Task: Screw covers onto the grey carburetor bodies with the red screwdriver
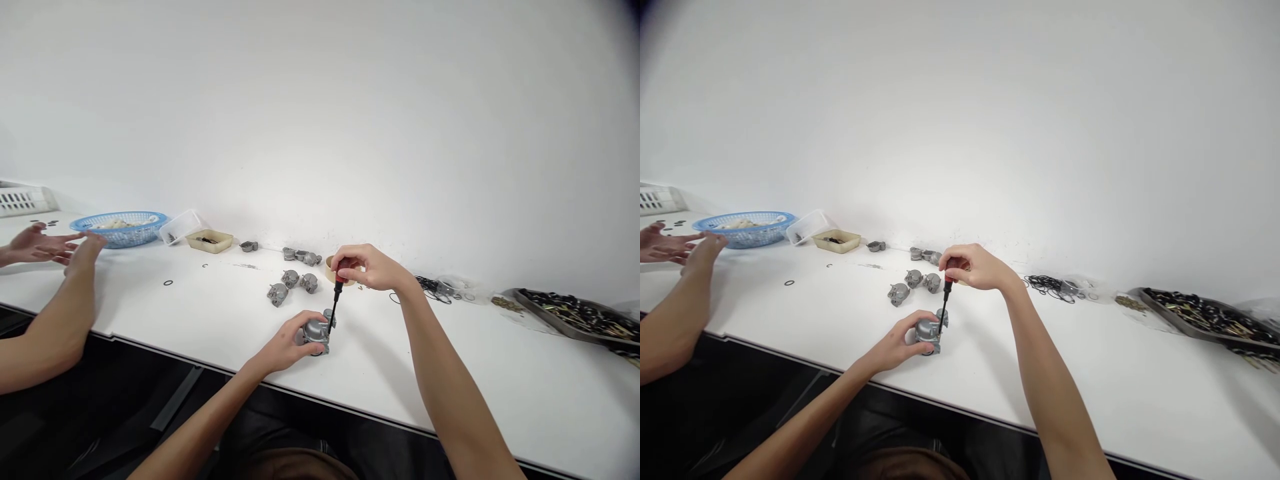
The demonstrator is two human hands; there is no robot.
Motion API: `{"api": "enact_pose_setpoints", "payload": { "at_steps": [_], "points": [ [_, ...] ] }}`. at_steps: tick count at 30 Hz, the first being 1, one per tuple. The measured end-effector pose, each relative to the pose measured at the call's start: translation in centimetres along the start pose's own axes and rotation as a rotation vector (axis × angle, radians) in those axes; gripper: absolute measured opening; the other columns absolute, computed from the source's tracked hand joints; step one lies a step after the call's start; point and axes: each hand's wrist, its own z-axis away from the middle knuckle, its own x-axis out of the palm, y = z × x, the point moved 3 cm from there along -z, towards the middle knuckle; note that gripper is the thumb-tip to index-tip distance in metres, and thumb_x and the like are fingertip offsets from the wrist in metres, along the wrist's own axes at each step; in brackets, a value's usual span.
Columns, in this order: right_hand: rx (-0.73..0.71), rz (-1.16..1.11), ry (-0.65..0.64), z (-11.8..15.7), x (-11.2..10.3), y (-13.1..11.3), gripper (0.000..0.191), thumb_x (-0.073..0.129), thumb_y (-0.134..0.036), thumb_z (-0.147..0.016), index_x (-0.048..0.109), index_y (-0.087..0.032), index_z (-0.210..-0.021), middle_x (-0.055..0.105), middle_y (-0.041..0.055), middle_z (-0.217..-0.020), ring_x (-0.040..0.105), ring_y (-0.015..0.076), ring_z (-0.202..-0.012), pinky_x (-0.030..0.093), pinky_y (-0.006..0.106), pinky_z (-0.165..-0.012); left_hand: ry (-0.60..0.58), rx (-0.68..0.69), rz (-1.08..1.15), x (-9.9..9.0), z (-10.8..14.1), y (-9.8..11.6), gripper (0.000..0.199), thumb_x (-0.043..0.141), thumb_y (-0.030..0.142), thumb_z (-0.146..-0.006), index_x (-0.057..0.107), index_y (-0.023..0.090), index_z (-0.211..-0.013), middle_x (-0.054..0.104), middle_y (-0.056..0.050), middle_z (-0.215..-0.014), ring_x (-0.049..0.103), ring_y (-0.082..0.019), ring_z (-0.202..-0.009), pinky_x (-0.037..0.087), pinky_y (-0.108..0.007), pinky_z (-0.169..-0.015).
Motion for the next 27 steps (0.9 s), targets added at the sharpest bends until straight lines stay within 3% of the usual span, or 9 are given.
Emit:
{"api": "enact_pose_setpoints", "payload": {
  "at_steps": [10, 16, 19, 24, 27],
  "points": [
    [-0.180, 0.069, -0.048, 0.4, 1.3, -2.6, 0.014, 0.061, -0.018, -0.093, 0.071, -0.021, -0.103, 0.073, 0.0056, -0.103, 0.069, 0.0156, -0.083, 0.056, 0.030, -0.075, 0.002, -0.028, -0.018, 0.0, -0.1, 0.0, 0.043, 0.080, 0.034, -0.087, 0.061, 0.026, -0.124, 0.062, -0.005, -0.127, 0.057, -0.028, -0.115, 0.042, -0.038, -0.105],
    [-0.138, 0.202, 0.015, 0.3, 1.4, -2.5, 0.013, 0.067, -0.029, -0.093, 0.073, -0.022, -0.103, 0.075, 0.0033, -0.090, 0.067, 0.0153, -0.075, 0.053, 0.029, -0.069, 0.023, -0.016, -0.049, 0.0, -0.1, 0.2, 0.044, 0.082, 0.030, -0.084, 0.060, 0.026, -0.121, 0.063, -0.003, -0.123, 0.058, -0.026, -0.112, 0.042, -0.036, -0.103],
    [-0.105, 0.172, 0.000, 0.4, 1.3, -2.3, 0.020, 0.064, -0.030, -0.096, 0.072, -0.023, -0.112, 0.076, 0.0030, -0.088, 0.069, 0.0154, -0.076, 0.053, 0.027, -0.067, 0.050, 0.017, -0.081, -0.1, -0.1, 0.1, 0.042, 0.082, 0.031, -0.084, 0.061, 0.025, -0.119, 0.065, -0.003, -0.121, 0.059, -0.026, -0.112, 0.043, -0.036, -0.101],
    [-0.170, 0.104, -0.108, 0.8, 1.3, -2.6, 0.046, 0.058, -0.014, -0.091, 0.063, -0.025, -0.136, 0.075, 0.0063, -0.110, 0.070, 0.0165, -0.091, 0.052, 0.024, -0.065, 0.076, 0.083, -0.138, -0.1, -0.1, 0.0, 0.040, 0.081, 0.029, -0.084, 0.062, 0.024, -0.118, 0.067, -0.003, -0.119, 0.061, -0.026, -0.111, 0.044, -0.036, -0.099],
    [-0.167, 0.114, -0.112, 0.8, 1.4, -2.7, 0.046, 0.060, -0.015, -0.092, 0.062, -0.026, -0.136, 0.076, 0.0042, -0.101, 0.070, 0.0161, -0.088, 0.050, 0.024, -0.063, 0.086, 0.119, -0.174, 0.0, 0.0, 0.1, 0.039, 0.080, 0.025, -0.083, 0.062, 0.025, -0.118, 0.067, -0.002, -0.117, 0.062, -0.025, -0.108, 0.044, -0.035, -0.098]
  ]
}}
